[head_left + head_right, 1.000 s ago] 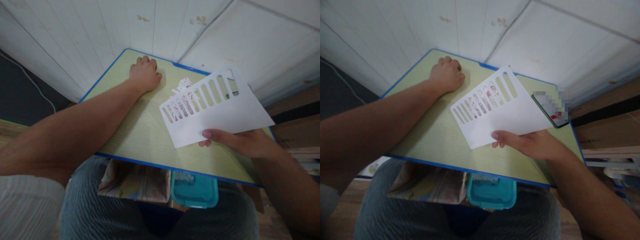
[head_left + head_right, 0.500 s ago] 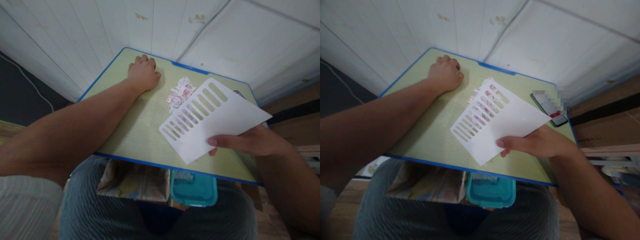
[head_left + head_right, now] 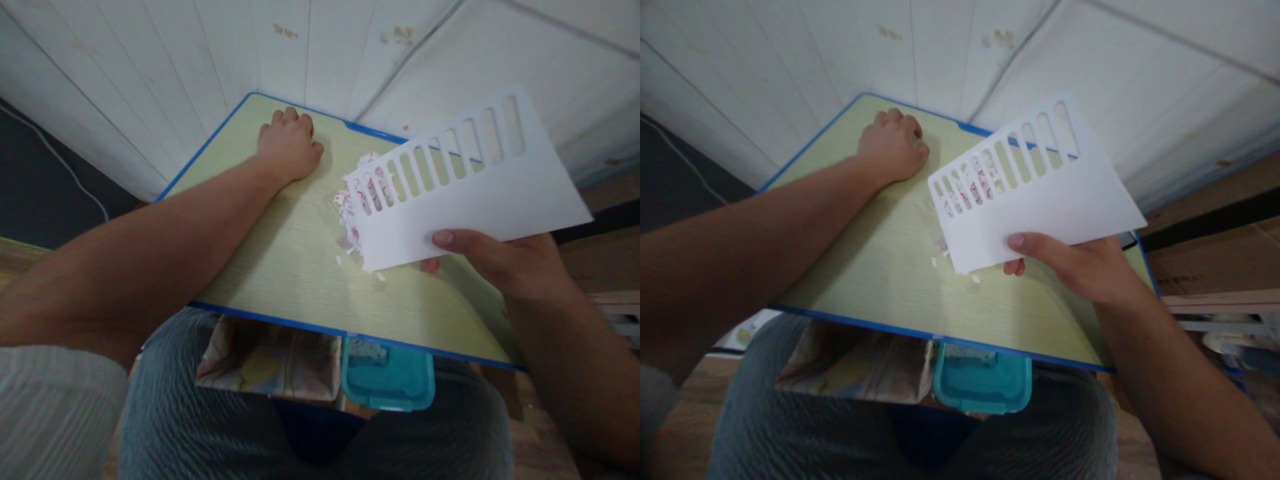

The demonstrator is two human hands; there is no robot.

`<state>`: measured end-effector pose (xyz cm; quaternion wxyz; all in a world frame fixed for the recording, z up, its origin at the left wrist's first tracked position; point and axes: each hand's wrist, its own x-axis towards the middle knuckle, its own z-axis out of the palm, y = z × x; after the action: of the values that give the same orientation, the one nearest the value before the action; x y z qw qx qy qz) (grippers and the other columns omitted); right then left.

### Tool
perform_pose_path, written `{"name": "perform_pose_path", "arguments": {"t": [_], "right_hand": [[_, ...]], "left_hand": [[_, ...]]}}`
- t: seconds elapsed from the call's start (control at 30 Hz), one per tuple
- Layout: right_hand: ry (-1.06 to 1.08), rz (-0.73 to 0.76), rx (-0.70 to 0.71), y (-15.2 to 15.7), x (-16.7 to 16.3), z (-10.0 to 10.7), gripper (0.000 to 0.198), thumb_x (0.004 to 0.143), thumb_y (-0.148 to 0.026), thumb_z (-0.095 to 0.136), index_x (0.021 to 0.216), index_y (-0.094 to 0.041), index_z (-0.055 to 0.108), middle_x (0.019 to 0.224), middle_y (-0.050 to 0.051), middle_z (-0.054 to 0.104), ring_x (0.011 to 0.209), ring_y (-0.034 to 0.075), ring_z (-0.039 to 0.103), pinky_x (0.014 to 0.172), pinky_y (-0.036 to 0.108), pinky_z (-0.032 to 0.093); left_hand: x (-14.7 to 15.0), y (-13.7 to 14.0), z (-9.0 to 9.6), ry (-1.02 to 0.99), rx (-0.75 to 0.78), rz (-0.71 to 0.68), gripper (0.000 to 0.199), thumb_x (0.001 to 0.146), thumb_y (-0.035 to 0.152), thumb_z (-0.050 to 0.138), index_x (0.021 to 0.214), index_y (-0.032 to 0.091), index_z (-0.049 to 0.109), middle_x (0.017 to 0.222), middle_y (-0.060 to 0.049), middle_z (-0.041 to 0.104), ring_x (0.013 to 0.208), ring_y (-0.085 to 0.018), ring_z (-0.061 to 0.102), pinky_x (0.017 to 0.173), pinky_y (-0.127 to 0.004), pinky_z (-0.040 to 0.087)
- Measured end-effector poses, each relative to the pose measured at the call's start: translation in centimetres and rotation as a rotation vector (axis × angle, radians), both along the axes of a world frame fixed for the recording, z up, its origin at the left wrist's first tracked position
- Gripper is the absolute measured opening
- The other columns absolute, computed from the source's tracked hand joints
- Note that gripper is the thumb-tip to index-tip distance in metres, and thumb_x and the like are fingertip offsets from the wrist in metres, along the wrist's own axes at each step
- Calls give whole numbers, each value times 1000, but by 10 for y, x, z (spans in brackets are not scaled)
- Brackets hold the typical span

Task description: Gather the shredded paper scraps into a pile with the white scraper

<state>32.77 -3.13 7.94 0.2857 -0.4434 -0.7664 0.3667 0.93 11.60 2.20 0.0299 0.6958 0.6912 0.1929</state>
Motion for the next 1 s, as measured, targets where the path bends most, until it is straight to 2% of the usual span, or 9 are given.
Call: {"name": "perform_pose_path", "arguments": {"t": [0.1, 0.23, 0.3, 0.4, 0.6, 0.8, 1.0], "right_hand": [[12, 90, -47, -4, 1, 0, 34, 101, -50, 91, 76, -28, 84, 74, 2, 83, 80, 30, 83, 101, 49, 71], [3, 252, -186, -12, -7, 2, 27, 102, -40, 89, 79, -25, 87, 75, 4, 85, 73, 27, 84, 78, 38, 73], [19, 272, -237, -14, -13, 3, 27, 101, -38, 89, 79, -24, 86, 74, 4, 85, 70, 26, 84, 72, 35, 73], [12, 278, -306, -15, -18, 4, 26, 102, -36, 88, 79, -23, 85, 73, 5, 85, 67, 26, 84, 67, 33, 72], [15, 315, -333, -15, -20, 5, 29, 103, -38, 86, 80, -21, 84, 73, 7, 85, 65, 24, 82, 62, 31, 70], [-1, 325, -363, -17, -24, 2, 27, 104, -39, 85, 83, -23, 83, 73, 5, 85, 63, 23, 81, 59, 31, 68], [-2, 249, -270, -16, -28, 4, 42, 104, -52, 87, 73, -25, 81, 70, 5, 83, 64, 24, 79, 69, 38, 70]], "left_hand": [[0, 0, -1, -5, -3, 0, 35, 112, 32, 62, 143, 25, 78, 164, -16, 65, 157, -41, 53, 130, -66, 48], [1, 1, -1, 34, 11, -10, 38, 114, 30, 64, 146, 14, 75, 162, -22, 65, 158, -44, 55, 129, -67, 51], [1, 1, 0, 51, 17, -11, 39, 115, 31, 64, 147, 11, 74, 162, -23, 65, 158, -45, 56, 128, -67, 52], [1, 0, 0, 69, 11, -8, 40, 114, 34, 62, 147, 15, 75, 162, -21, 65, 157, -43, 57, 128, -64, 54], [-2, -1, 1, 37, -13, -9, 43, 110, 35, 59, 148, 25, 75, 164, -15, 64, 157, -40, 54, 129, -62, 50], [-3, -1, 2, -58, -32, -14, 42, 107, 40, 58, 145, 34, 76, 167, -10, 62, 158, -37, 48, 132, -60, 44], [-2, -2, 2, -31, -29, -15, 43, 107, 39, 55, 143, 34, 77, 165, -11, 63, 155, -38, 49, 132, -65, 45]]}}
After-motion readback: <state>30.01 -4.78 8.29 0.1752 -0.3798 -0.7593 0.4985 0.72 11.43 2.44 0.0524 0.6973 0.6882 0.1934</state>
